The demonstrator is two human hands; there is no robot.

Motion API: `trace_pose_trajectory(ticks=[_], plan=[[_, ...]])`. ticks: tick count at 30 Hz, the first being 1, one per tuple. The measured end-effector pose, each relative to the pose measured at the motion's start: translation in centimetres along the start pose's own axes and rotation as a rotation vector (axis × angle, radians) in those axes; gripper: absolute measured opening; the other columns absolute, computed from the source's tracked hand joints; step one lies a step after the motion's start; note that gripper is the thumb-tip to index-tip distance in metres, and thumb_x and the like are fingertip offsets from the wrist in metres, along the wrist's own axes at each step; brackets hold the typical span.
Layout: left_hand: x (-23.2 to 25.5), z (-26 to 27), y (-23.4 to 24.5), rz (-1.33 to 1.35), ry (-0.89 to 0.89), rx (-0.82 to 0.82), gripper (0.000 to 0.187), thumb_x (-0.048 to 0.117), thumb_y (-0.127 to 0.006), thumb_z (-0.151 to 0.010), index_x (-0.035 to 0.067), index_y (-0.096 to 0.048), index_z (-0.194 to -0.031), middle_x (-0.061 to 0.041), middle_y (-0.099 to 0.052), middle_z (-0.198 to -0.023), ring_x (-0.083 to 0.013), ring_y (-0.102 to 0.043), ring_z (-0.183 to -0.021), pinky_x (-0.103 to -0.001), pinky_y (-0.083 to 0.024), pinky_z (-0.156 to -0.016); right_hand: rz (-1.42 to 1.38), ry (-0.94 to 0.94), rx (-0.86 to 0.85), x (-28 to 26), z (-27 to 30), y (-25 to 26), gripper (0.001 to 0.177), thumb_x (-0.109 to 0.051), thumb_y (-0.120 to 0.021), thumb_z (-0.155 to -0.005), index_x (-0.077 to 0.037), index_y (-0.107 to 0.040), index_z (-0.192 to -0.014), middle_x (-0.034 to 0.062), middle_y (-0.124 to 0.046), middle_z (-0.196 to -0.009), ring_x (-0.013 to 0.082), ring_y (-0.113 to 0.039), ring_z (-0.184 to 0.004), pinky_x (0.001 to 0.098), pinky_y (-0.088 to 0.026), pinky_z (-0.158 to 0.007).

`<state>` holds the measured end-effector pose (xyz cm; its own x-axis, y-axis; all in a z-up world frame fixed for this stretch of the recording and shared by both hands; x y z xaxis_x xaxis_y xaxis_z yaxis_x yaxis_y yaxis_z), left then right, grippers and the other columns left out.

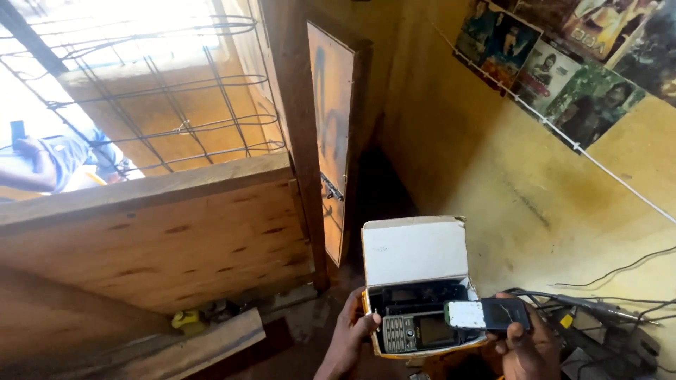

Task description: Inspecting and repairing small electronic components and a mobile phone at a workbench.

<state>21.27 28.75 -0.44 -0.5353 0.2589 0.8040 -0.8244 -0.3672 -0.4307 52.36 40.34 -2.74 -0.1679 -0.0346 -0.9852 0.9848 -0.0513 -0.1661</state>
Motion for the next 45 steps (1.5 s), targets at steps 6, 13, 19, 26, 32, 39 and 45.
trace_pose_trajectory(ticks=[6,13,19,26,32,39,45], plan=[[-3.0,2.6,-2.8,-0.056,-0.052,0.013,0.068,0.036,-0.07,-0.077,0.017,-0.065,-0.142,-0.007,-0.066,-0.107,-0.0213,-0.069,-0.097,-0.039,-0.057,-0.075,-0.071,0.056,-0.088,-2.2,2.3,3.4,0.081,-0.05,-0.077,-0.083,0.003,-0.063,-0.142,0.0175,-0.065,-0.089,0.02,-0.057,-0.062,0.0247,-0.032,-0.045],[-9.4,7.3,-10.5,-0.004,0.012,-0.052,0.072,0.04,-0.069,-0.077,0.014,-0.065,-0.144,-0.007,-0.064,-0.107,-0.0249,-0.071,-0.092,-0.042,-0.058,-0.068,-0.066,0.088,0.011,-4.8,7.7,13.2,0.081,-0.056,-0.076,-0.079,0.0,-0.066,-0.137,0.0113,-0.062,-0.086,0.0153,-0.052,-0.057,0.0229,-0.028,-0.045],[-15.2,11.1,-15.7,0.035,-0.018,-0.146,0.068,0.037,-0.071,-0.078,0.011,-0.067,-0.14,-0.008,-0.073,-0.125,-0.0237,-0.071,-0.11,-0.041,-0.056,-0.081,-0.176,0.173,0.002,-5.2,12.3,22.6,0.076,-0.051,-0.081,-0.082,0.0,-0.065,-0.137,0.0086,-0.065,-0.091,0.0102,-0.053,-0.062,0.0214,-0.032,-0.043],[-19.8,15.7,-17.4,-0.081,-0.14,-0.204,0.069,0.036,-0.068,-0.08,0.005,-0.066,-0.142,-0.016,-0.075,-0.131,-0.0279,-0.07,-0.117,-0.045,-0.059,-0.089,-0.128,0.053,0.05,-6.6,20.2,28.0,0.079,-0.051,-0.078,-0.081,0.0,-0.064,-0.139,0.0169,-0.065,-0.095,0.0192,-0.052,-0.063,0.0289,-0.037,-0.052],[-18.2,18.9,-18.6,-0.134,-0.096,-0.164,0.075,0.043,-0.071,-0.077,0.007,-0.065,-0.142,-0.014,-0.074,-0.131,-0.0276,-0.069,-0.12,-0.046,-0.057,-0.093,-0.183,0.149,-0.01,-5.6,22.2,29.7,0.087,-0.059,-0.085,-0.083,0.002,-0.061,-0.14,0.0123,-0.07,-0.09,0.0163,-0.06,-0.063,0.0251,-0.044,-0.049],[-17.6,18.1,-15.9,-0.161,-0.155,-0.137,0.078,0.046,-0.071,-0.077,0.006,-0.066,-0.143,-0.013,-0.077,-0.128,-0.0247,-0.071,-0.118,-0.043,-0.057,-0.094,-0.238,0.009,0.017,-0.1,22.0,29.7,0.097,-0.064,-0.086,-0.076,0.0,-0.06,-0.144,0.0139,-0.068,-0.098,0.0162,-0.059,-0.062,0.0262,-0.046,-0.045],[-19.4,15.3,-11.1,0.069,-0.081,-0.094,0.083,0.035,-0.082,-0.071,0.001,-0.062,-0.144,-0.018,-0.075,-0.134,-0.0282,-0.07,-0.123,-0.043,-0.055,-0.099,-0.392,-0.383,-0.219,28.9,10.6,45.2,0.044,-0.037,-0.054,-0.107,-0.016,-0.063,-0.145,0.0334,-0.077,-0.123,0.0494,-0.078,-0.093,0.054,-0.064,-0.081]])
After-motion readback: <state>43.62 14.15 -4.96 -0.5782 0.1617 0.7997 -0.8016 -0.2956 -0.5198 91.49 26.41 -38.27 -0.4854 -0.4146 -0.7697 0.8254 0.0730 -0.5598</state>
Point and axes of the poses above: each hand's wrist, its own z-axis away from the middle knuckle, its own y-axis out of the back of the hand, x = y × z, the point moved 4 cm from there along -z, towards the middle knuckle
